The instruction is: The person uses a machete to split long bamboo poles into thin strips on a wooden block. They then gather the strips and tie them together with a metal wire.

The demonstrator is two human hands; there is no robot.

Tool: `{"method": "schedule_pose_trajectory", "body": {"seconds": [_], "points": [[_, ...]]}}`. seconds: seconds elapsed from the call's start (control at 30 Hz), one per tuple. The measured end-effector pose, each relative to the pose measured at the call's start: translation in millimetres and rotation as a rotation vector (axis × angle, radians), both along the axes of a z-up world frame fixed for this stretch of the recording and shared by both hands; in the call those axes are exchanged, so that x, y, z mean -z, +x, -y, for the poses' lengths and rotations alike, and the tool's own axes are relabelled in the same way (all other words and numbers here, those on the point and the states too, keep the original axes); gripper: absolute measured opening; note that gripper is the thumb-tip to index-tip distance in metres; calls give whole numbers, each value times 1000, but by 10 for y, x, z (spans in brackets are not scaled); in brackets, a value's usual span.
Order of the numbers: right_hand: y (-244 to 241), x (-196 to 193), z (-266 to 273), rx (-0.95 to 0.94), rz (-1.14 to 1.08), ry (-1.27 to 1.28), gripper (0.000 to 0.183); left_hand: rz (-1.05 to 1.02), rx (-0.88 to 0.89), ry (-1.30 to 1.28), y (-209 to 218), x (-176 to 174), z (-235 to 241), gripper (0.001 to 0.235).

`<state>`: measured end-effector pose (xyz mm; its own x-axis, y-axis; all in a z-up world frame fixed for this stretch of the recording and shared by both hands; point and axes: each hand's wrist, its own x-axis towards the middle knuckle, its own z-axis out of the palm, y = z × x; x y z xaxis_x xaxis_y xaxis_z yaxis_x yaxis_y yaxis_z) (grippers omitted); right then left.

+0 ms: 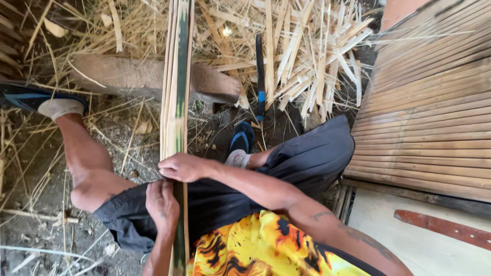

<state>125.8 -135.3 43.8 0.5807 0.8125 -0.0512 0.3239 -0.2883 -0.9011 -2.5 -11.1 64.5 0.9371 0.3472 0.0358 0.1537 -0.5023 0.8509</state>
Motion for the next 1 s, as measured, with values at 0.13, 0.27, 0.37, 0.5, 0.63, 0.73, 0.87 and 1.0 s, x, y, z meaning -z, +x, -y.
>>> {"method": "schedule_pose_trajectory", "body": {"seconds": [0.13, 0.27, 0.37, 0.5, 0.63, 0.73, 0.87, 1.0], "points": [[477, -195, 132, -365, 122, 42, 26, 21, 276, 147, 109, -182, -92, 9], [691, -363, -34, -387, 233, -158, 18, 111, 681, 478, 130, -423, -445, 31], [737, -627, -270, -440, 312, -372, 15, 117, 827, 636, 374, -576, -559, 23], [672, -712, -318, -370, 213, -429, 17, 21, 782, 704, 457, -525, -527, 23], [602, -704, -274, -232, 226, -228, 16, -40, 669, 459, 483, -317, -584, 14], [523, -799, -95, -126, 32, -223, 17, 28, 616, 222, 495, -137, -637, 12], [406, -783, 35, -170, 22, -127, 26, 21, 536, 35, 498, 20, -757, 14], [363, -542, -92, -20, 28, -108, 12, -58, 521, -35, 487, 2, -846, 17]]}}
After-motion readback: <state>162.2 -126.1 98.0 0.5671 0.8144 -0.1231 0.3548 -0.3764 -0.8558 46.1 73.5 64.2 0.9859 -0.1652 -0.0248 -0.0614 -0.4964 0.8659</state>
